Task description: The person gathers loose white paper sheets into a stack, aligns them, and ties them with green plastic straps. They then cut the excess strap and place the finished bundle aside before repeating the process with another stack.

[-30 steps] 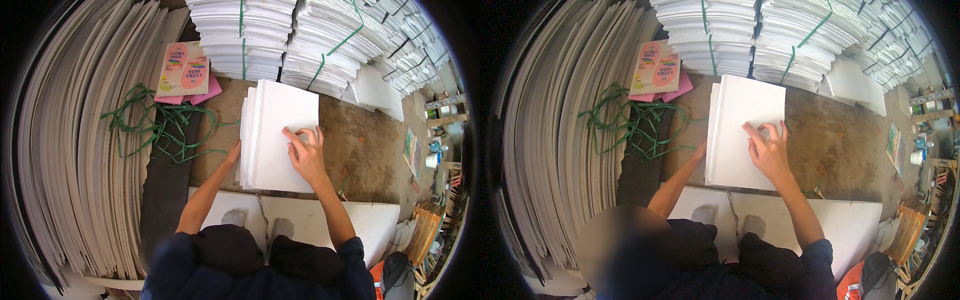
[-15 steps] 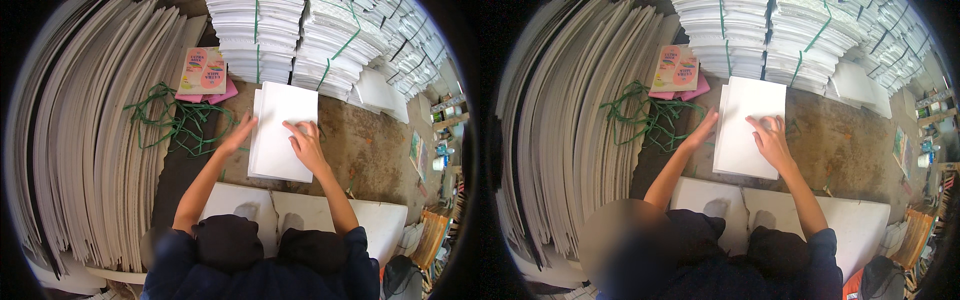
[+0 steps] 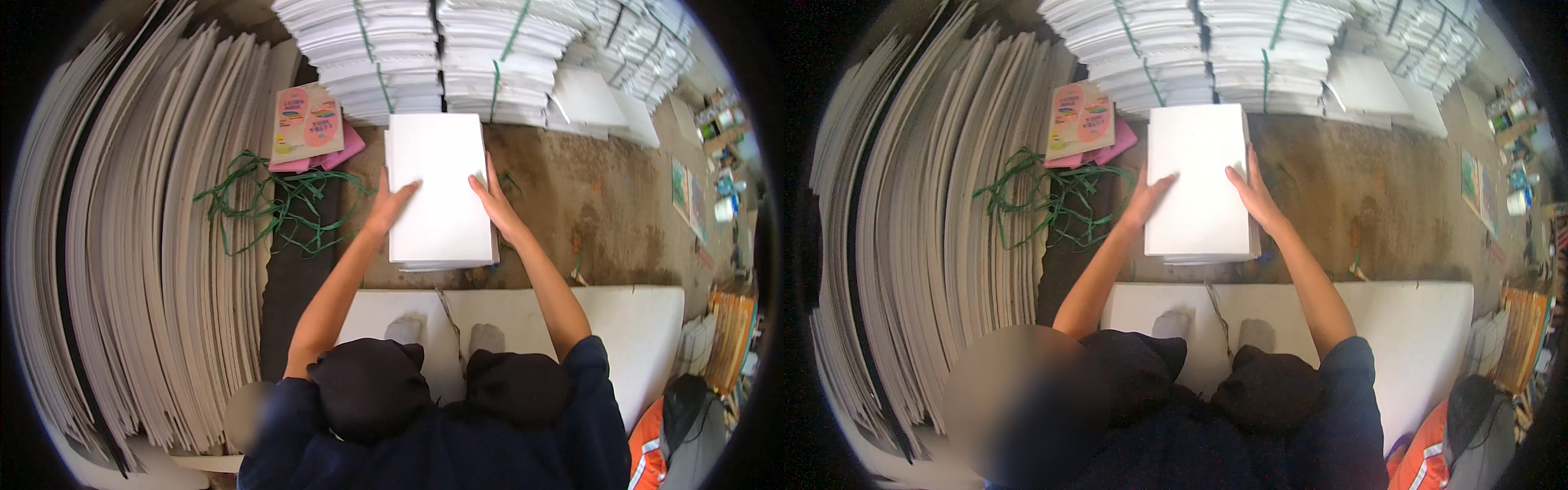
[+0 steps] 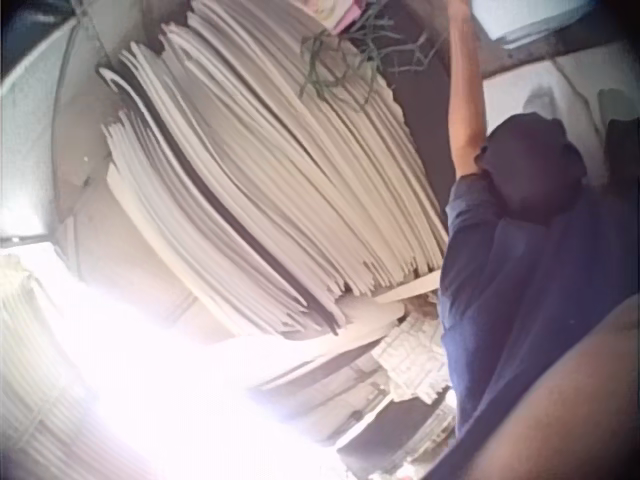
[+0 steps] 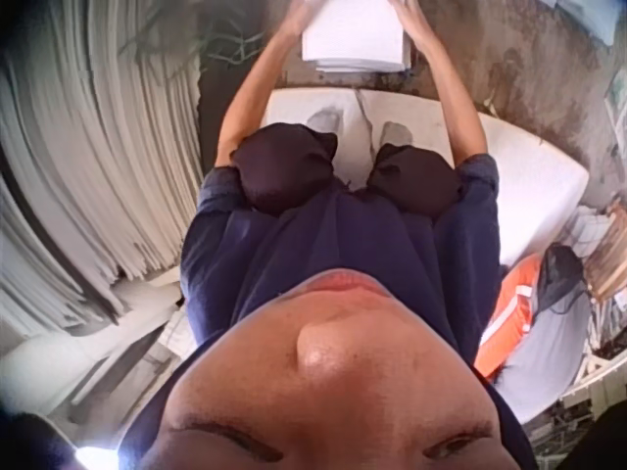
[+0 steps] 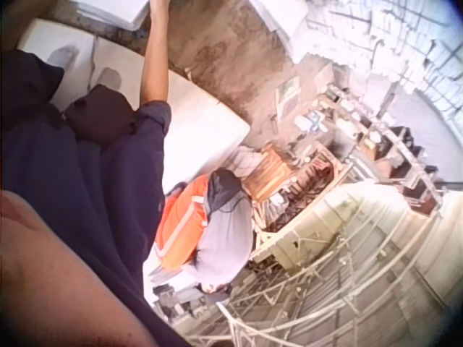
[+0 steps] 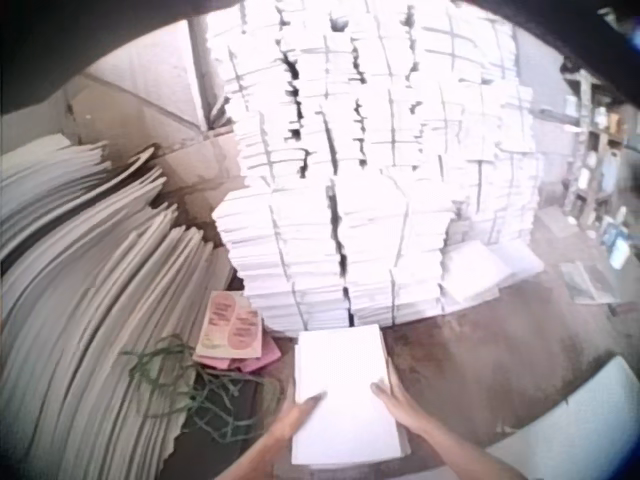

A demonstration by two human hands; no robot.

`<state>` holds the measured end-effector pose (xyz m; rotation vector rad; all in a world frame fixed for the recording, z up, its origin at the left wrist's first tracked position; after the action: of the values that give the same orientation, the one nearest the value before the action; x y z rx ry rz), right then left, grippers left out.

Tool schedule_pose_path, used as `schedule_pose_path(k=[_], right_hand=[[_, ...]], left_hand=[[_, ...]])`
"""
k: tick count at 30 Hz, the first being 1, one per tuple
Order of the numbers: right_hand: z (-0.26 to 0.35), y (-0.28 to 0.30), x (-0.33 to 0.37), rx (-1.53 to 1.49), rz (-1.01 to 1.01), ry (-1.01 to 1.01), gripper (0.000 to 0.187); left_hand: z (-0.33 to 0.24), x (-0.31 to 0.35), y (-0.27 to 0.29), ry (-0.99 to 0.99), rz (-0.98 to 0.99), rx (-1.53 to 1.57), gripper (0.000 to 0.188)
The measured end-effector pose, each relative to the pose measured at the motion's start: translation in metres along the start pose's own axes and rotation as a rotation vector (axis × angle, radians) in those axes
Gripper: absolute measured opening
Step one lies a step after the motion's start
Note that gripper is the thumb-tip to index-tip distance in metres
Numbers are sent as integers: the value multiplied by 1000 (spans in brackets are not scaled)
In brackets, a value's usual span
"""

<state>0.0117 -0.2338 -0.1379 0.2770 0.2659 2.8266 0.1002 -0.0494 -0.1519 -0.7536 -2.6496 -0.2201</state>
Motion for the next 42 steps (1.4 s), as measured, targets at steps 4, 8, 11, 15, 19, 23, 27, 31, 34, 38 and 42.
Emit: schedule_pose_path(k=[4, 8, 11, 15, 19, 23, 27, 31, 34, 38, 42], right_hand=[[-35, 41, 14, -165, -146, 8, 57], [-172, 50, 63, 299, -32, -233, 44], [-171, 9, 82, 710, -73, 150, 41], [-173, -14, 81, 959, -63, 245, 31], [-165, -14, 81, 1065, 51, 358, 19], [-176, 37, 95, 1194, 9, 383, 20], [-144, 122, 111, 988, -176, 205, 29], [-164, 188, 124, 976, -339, -47, 33], [-186, 205, 127, 1049, -391, -267, 39], [-133, 176, 93, 1044, -654, 4, 40], [-114, 113, 30, 757, -339, 277, 44]], left_hand=[[7, -8, 23, -109, -47, -69, 94], [-9, 25, 9, -78, 2, 6, 85], [4, 27, 14, -14, 47, 80, 83], [5, 27, 11, 46, 45, 108, 71], [2, 30, 10, 84, 2, 66, 68], [5, 27, 6, 86, -3, 58, 71], [11, 29, 11, 107, -33, 70, 74], [18, 26, 12, 94, 23, 94, 72], [24, 16, 19, 18, 45, 206, 72], [27, 5, 47, -95, -44, 296, 72], [56, -14, 76, -67, -216, 166, 61]])
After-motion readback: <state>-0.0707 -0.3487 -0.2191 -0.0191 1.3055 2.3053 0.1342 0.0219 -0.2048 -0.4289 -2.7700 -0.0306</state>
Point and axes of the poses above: each hand's wrist, its own x-axis away from the middle knuckle, its own y-axis out of the back of the hand, z = x × y, the point moved 8 cm from there along -x, towards the middle knuckle, and after that the axes turned 2 degrees about y, right-handed, at the moved point
